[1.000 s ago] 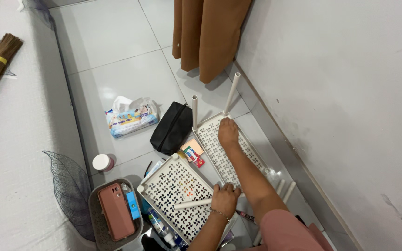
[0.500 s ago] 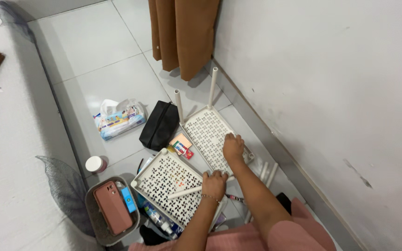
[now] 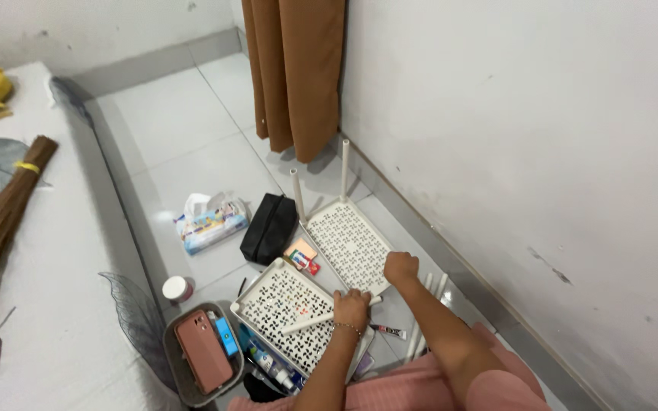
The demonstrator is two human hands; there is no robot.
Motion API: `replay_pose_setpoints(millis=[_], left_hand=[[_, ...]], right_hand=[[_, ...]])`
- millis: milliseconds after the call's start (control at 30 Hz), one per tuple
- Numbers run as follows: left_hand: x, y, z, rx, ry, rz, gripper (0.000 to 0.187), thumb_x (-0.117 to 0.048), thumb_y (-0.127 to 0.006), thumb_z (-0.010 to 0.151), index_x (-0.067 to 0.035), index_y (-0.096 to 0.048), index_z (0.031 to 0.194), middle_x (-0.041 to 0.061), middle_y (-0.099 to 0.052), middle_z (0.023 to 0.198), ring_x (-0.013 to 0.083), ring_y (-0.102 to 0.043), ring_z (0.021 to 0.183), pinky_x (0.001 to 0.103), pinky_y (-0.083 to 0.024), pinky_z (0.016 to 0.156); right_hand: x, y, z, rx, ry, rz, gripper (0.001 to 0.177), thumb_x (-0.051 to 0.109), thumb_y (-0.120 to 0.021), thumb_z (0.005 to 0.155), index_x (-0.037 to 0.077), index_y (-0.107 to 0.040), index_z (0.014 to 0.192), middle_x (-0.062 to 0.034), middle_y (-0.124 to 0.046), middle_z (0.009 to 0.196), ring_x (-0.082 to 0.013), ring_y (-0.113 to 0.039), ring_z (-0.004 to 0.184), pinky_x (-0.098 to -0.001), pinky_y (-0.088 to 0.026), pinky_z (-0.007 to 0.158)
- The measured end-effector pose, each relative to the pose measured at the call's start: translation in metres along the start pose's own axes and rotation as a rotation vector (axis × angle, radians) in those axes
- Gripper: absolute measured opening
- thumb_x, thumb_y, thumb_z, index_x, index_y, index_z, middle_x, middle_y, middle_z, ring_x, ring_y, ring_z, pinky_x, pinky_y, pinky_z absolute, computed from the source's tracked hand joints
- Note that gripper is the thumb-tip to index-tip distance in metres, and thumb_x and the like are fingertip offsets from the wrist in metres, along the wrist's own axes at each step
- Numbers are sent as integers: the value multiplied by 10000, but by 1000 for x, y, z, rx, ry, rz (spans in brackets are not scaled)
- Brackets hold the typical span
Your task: The person assembles a two-tier white plastic stand by inserting legs into the trays and placing the trays onto the frame. Then the person wipes several personal care items with a tissue and places them on the assembled stand.
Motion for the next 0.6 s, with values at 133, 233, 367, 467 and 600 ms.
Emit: replay_pose_setpoints(millis=[133,233,367,467,600], left_hand=[[1,-1,2,43,-16,63,249,-160,-587,899,-136,-680,1129,135,-664,1256,256,-513,1349,595,-227,1133],[4,15,0,-39,-42,87,300,-151,-583,894,-145,-666,1182,142,-628,1344,275,-493,1353,620,-203,1138],[13,79,-9,-314,45,-44,282,-206,-642,877,-142,-677,1149,123,-675,1300,297,-512,1349,575,-241,1139],[25,134,-21,-334,276,-460,318,-263,-657,906,-116,-684,1186,123,-736,1116,297,-629,1173,488,-399,1052],[18,192,-40,-414,263,-1015,313,-306,-637,1004,-40,-718,1148,120,-780,952,232,-759,915,332,-575,833]], right_hand=[[-21,21,5,36,-63,660,226,185,-678,870,26,-794,980,-184,-752,977,-358,-713,893,-466,-556,780],[-23,12,1,404,-273,1488,355,118,-633,840,-57,-726,1135,-192,-757,997,-310,-700,795,-454,-570,704],[-18,36,-23,812,35,1898,544,29,-522,807,-28,-603,1341,-149,-725,1004,-216,-665,709,-372,-594,632],[-24,64,-49,804,154,1977,555,33,-523,812,-18,-539,1365,-144,-693,1018,-213,-635,699,-355,-570,596],[-7,97,-96,883,340,2089,520,29,-562,876,-29,-498,1389,-172,-641,1049,-223,-626,747,-334,-555,645]])
Point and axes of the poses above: each hand's wrist, its own z-axis towards the middle knuckle, its own y-axis out of the back of the hand, x = y × z, the point moved 6 cm from there along z, towards the middle knuckle
